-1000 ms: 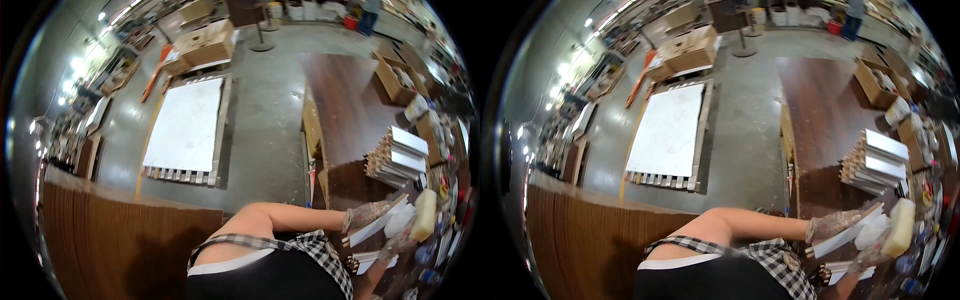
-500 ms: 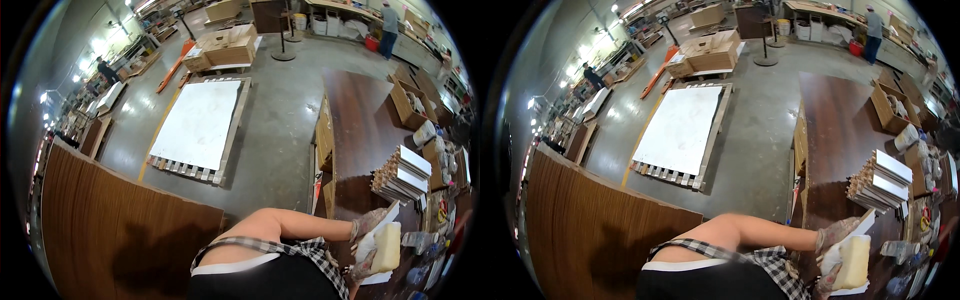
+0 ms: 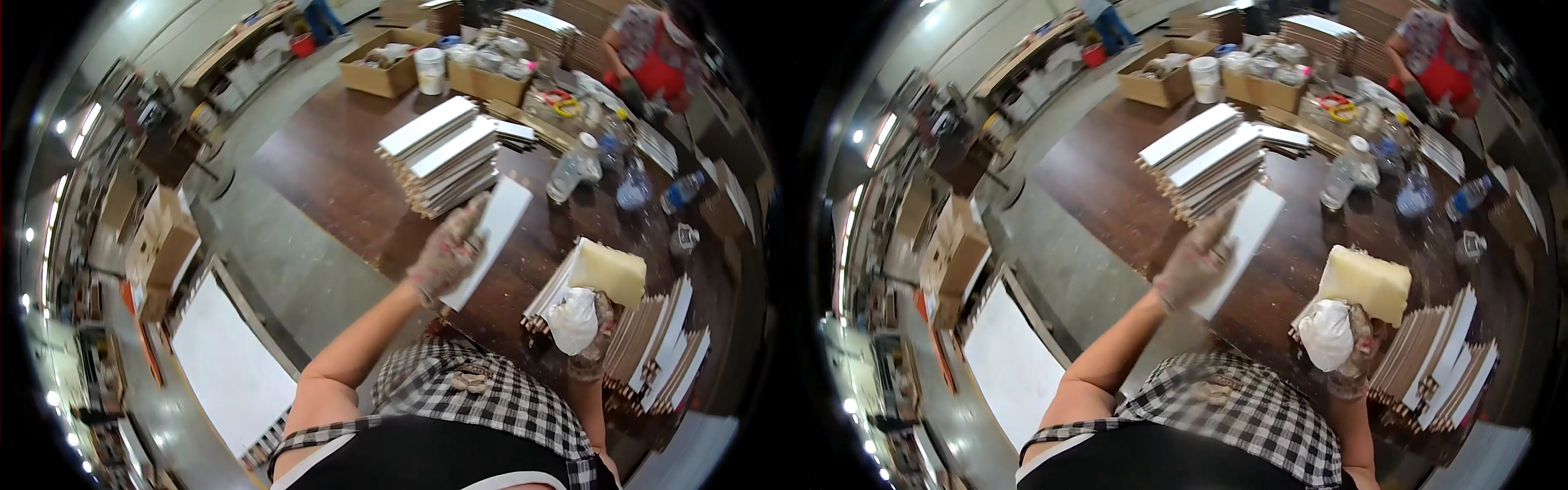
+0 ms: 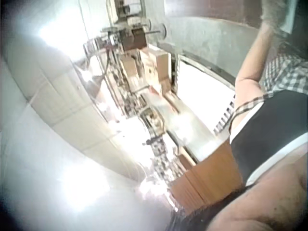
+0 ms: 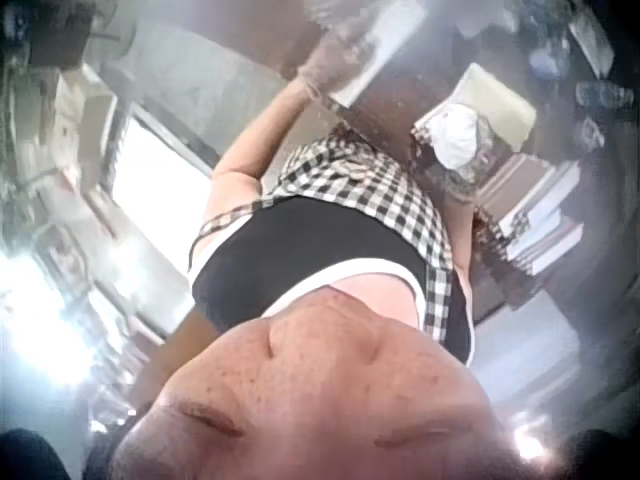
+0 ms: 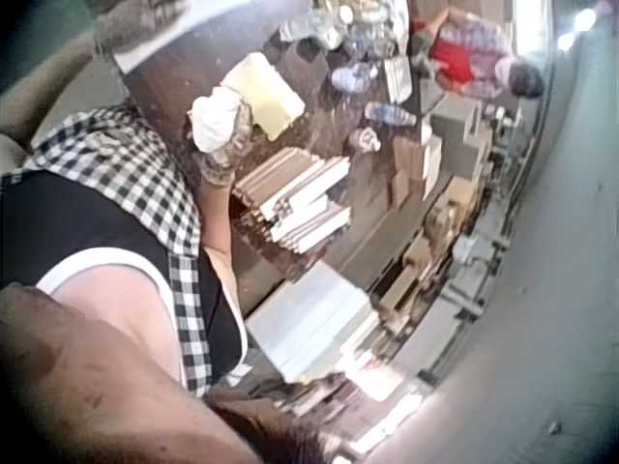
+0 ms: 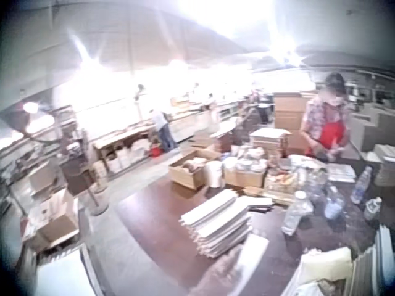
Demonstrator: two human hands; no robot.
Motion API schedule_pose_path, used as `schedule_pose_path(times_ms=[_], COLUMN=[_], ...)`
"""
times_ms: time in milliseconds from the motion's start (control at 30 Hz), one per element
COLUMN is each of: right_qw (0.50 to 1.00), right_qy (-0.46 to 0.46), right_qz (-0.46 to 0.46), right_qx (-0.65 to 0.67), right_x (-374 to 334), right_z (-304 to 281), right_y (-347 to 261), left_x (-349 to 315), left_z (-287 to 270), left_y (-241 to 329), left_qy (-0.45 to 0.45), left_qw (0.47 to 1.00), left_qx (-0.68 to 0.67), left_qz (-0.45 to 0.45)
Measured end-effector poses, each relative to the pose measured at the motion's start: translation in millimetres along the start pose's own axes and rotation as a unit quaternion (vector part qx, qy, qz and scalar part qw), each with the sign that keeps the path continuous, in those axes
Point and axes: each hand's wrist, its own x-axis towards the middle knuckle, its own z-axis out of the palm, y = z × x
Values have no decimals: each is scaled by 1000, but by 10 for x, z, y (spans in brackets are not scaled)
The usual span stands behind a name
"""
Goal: The person wipes individual white wooden slats with a sponge and cloth, handling them one at a time and placing them into stacks on the workbench.
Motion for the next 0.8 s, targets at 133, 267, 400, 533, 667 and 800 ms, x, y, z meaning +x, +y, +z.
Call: schedule_pose_path(times_ms=[133,267,400,533,667,800], right_qw=[991,992,989,989,974,976], right_qy=[19,102,138,131,197,182], right_qz=[112,72,50,26,98,102], right_qx=[74,-13,34,-67,60,68], right_x=[-212,-366,-442,-444,-374,-280], right_z=[-120,-385,-344,-515,-309,32], right_y=[-127,-60,-53,-1,-156,-271], left_x=[503,908,1178,1048,1208,1405], left_z=[-257,-267,-328,-151,-376,-491], left_y=[126,181,-305,-238,-148,-132], left_qy=[-1,40,10,-29,-18,17], left_qw=[961,929,894,959,956,887], left_qx=[277,369,445,272,281,448], left_qz=[28,7,54,70,85,113])
